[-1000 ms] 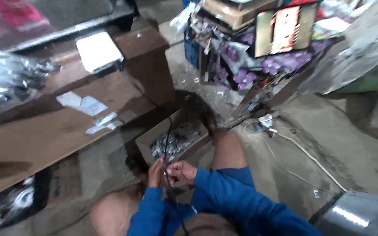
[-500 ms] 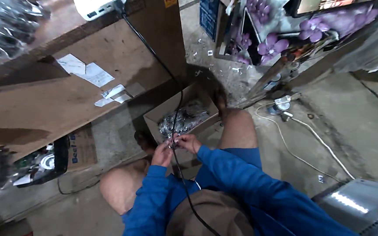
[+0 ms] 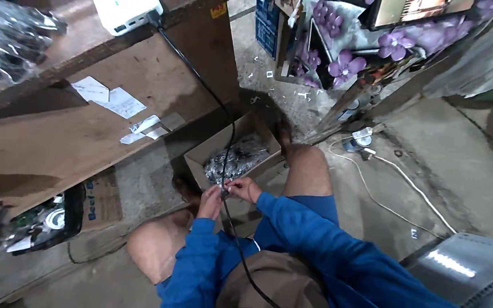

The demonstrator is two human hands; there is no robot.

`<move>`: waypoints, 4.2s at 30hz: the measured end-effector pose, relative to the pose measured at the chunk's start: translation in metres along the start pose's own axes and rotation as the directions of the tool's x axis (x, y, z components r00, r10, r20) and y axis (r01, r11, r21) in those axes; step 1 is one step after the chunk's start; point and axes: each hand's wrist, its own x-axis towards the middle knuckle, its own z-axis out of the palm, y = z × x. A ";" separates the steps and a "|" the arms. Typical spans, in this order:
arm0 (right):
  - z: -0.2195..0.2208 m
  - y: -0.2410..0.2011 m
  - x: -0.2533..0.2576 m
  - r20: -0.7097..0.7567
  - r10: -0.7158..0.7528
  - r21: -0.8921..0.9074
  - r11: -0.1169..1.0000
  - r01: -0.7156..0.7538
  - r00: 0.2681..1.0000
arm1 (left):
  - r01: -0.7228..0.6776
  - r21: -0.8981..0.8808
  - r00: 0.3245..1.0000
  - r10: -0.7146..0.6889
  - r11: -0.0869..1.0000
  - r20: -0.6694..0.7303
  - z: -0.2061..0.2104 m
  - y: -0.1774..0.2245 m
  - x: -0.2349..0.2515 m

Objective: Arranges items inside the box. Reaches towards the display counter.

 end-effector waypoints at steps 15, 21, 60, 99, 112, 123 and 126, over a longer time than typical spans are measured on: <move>0.003 0.012 0.001 -0.204 0.157 -0.110 0.977 -0.182 0.966 | -0.123 0.514 0.975 0.201 0.849 -0.098 0.029 -0.015 0.012; 0.000 0.012 0.003 -0.170 0.158 -0.079 0.982 -0.173 0.973 | -0.056 0.422 0.974 0.143 0.905 -0.177 0.035 -0.015 0.014; 0.005 0.014 0.008 -0.225 0.061 -0.037 0.997 -0.071 0.972 | 0.131 0.135 0.977 -0.105 0.982 -0.183 0.025 -0.022 0.013; -0.018 -0.012 -0.003 -0.401 0.153 0.192 0.978 -0.081 0.903 | 0.264 0.012 0.964 -0.265 0.964 0.028 0.024 -0.012 0.002; -0.026 -0.019 -0.003 -0.459 0.166 0.224 0.972 -0.068 0.873 | 0.277 0.020 0.960 -0.278 0.961 0.021 0.024 -0.012 0.003; -0.029 -0.018 -0.005 -0.520 0.134 0.203 0.979 -0.030 0.844 | 0.273 0.053 0.959 -0.276 0.960 0.062 0.024 -0.013 -0.001; -0.031 -0.020 -0.006 -0.533 0.157 0.218 0.975 -0.044 0.832 | 0.275 0.053 0.958 -0.279 0.960 0.075 0.023 -0.015 -0.001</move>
